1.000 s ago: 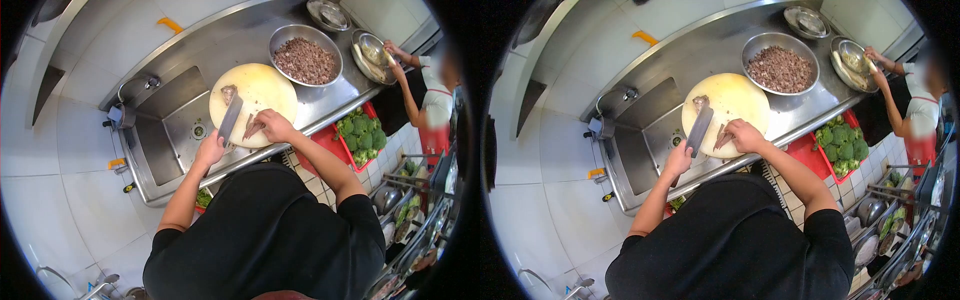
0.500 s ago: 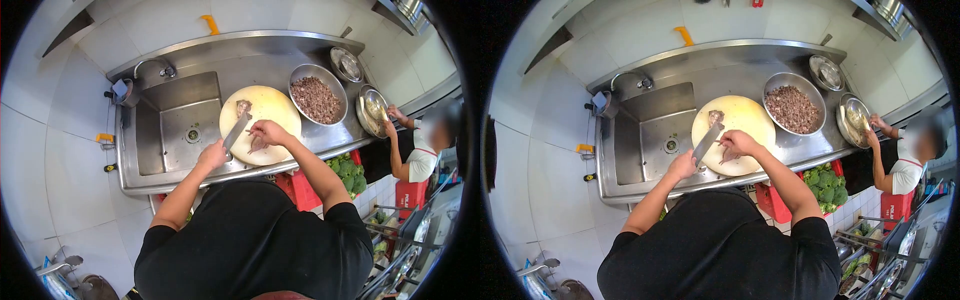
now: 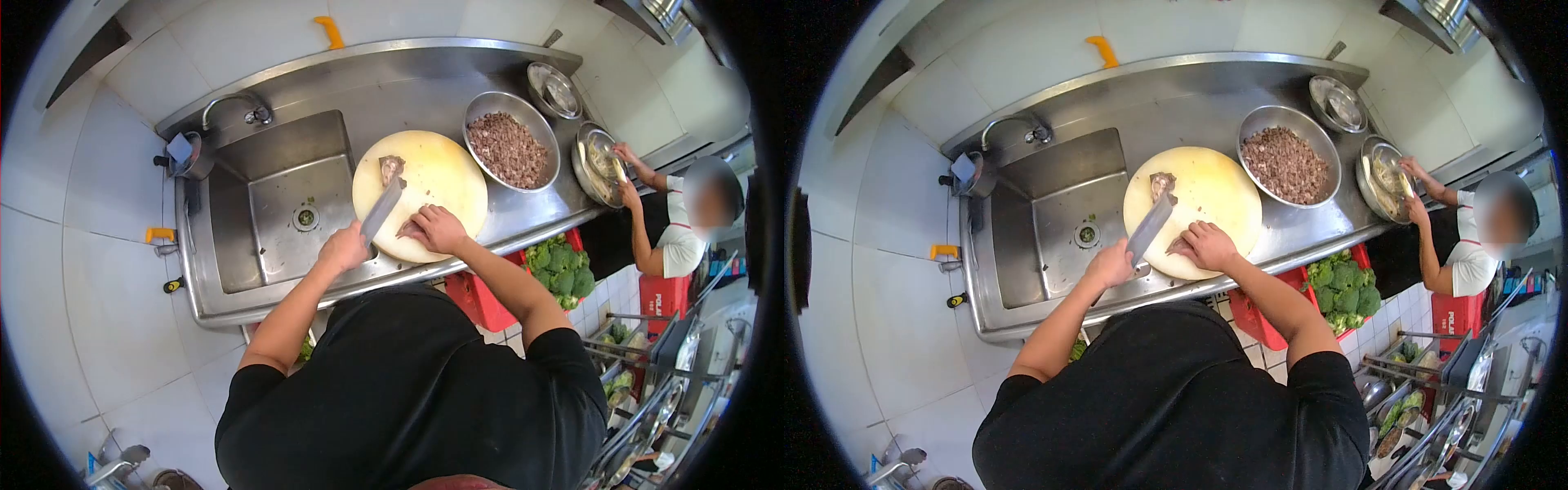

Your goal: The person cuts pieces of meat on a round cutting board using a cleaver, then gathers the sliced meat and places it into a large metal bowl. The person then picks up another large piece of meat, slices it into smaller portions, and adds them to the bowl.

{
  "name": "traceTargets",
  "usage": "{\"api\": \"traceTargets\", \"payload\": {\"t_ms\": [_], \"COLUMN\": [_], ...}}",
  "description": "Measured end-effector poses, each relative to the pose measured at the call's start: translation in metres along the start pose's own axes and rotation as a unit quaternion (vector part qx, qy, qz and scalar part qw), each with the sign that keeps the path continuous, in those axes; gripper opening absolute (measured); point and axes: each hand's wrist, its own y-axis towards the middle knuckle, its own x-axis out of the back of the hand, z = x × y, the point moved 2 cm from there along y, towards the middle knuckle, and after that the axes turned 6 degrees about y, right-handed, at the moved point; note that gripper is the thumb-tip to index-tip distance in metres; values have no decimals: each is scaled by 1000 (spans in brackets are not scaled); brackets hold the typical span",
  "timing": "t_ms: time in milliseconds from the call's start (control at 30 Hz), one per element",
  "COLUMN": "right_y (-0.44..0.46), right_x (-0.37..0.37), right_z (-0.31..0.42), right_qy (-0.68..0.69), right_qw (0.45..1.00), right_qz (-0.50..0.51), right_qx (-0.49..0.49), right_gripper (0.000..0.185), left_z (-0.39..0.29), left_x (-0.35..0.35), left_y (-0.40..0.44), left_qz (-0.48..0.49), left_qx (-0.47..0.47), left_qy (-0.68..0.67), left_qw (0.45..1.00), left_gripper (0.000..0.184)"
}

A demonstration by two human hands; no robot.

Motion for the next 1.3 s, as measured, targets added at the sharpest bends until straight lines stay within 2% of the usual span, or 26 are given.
{"api": "traceTargets", "payload": {"t_ms": [133,233,333,433,533,700,800,933,1000,1033,1067,1200,1300], "right_y": [-11,-14,-14,-8,-1,10,10,4,-2,-4,-7,-15,-14], "right_x": [-8,-5,14,5,5,-5,-5,8,17,15,11,20,3], "right_z": [32,47,51,33,25,7,7,9,10,8,6,5,-4], "right_qy": [-10,-18,-58,88,123,121,114,103,106,102,100,91,126], "right_qw": [979,963,969,982,985,990,992,992,989,991,992,996,991], "right_qz": [-45,-53,-100,-100,-63,-15,1,29,59,55,53,3,31], "right_qx": [-198,-264,-219,-135,-103,-74,-57,-70,-82,-70,-56,-12,-30], "right_gripper": [45,46,46,48,43,33,28,34,35,35,35,34,31], "left_z": [-7,-17,-18,-28,-43,-56,-64,-84,-80,-76,-74,-90,-103], "left_x": [15,14,3,-1,4,-16,-27,-2,-14,-25,-40,-24,-25], "left_y": [-15,-29,-27,-26,-33,-49,-31,-48,-54,-55,-50,-47,-54], "left_qz": [-19,-13,2,-7,-12,5,-2,13,21,27,-14,-9,-15], "left_qx": [-15,-5,-2,-17,-19,6,13,7,35,50,54,38,42], "left_qy": [-4,5,32,36,51,94,71,107,108,108,87,123,127], "left_qw": [1000,1000,999,999,998,996,997,994,993,993,995,992,991], "left_gripper": [33,31,28,26,26,26,29,31,29,28,28,29,27]}}
